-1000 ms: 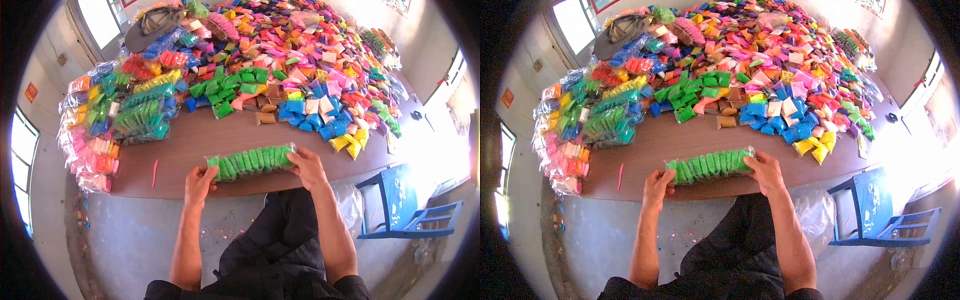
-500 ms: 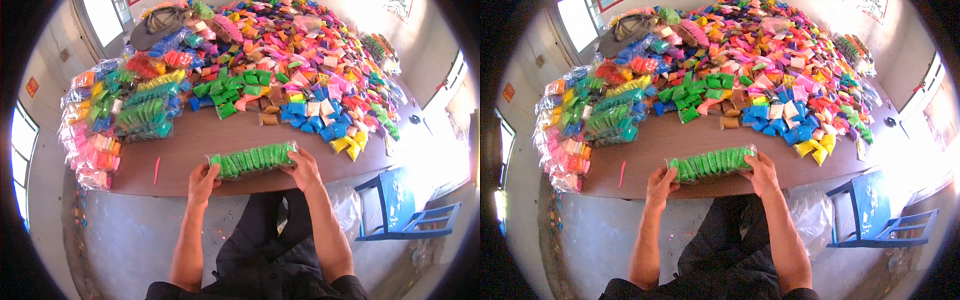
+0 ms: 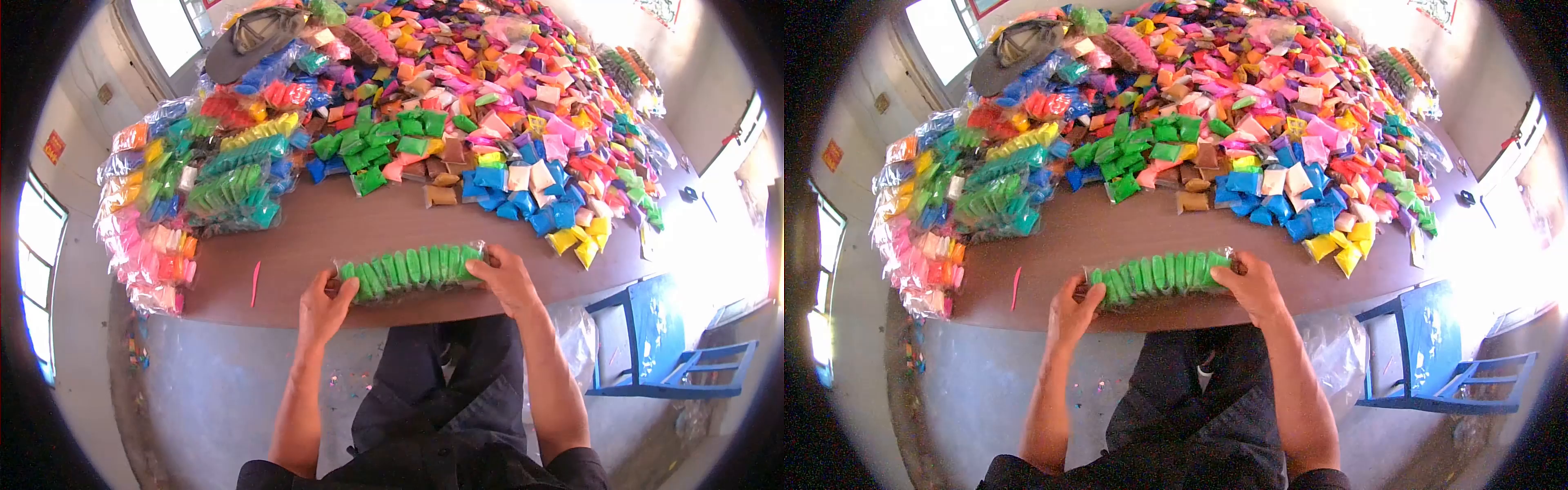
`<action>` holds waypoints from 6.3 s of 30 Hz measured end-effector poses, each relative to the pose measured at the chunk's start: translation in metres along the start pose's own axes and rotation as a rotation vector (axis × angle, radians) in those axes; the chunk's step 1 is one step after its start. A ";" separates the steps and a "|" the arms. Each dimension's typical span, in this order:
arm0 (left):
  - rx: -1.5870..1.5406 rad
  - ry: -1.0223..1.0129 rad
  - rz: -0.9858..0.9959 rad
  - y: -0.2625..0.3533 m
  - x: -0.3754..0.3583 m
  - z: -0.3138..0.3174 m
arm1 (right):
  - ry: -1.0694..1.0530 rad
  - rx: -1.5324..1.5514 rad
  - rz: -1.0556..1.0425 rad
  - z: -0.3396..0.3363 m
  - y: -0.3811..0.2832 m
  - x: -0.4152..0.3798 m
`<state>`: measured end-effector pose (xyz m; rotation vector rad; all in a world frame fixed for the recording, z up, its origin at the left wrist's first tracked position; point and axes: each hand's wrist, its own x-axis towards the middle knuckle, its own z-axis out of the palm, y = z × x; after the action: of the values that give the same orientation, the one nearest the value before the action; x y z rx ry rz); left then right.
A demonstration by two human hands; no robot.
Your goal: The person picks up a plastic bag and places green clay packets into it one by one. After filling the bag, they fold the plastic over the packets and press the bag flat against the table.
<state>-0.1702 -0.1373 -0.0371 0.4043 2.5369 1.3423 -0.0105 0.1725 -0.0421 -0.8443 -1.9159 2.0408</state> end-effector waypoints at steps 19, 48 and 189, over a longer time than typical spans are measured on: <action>0.607 -0.154 0.699 0.020 0.004 0.005 | 0.077 -0.714 -0.565 0.000 -0.005 -0.033; 0.193 -0.695 0.324 0.055 0.098 -0.029 | -0.379 -0.685 -0.295 -0.010 -0.059 0.064; 0.573 0.099 0.907 -0.004 0.061 0.011 | 0.125 -0.950 -0.944 0.014 -0.007 0.043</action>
<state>-0.2235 -0.1093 -0.0520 1.7908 2.8952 0.7667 -0.0546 0.1841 -0.0469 -0.0734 -2.4796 0.5092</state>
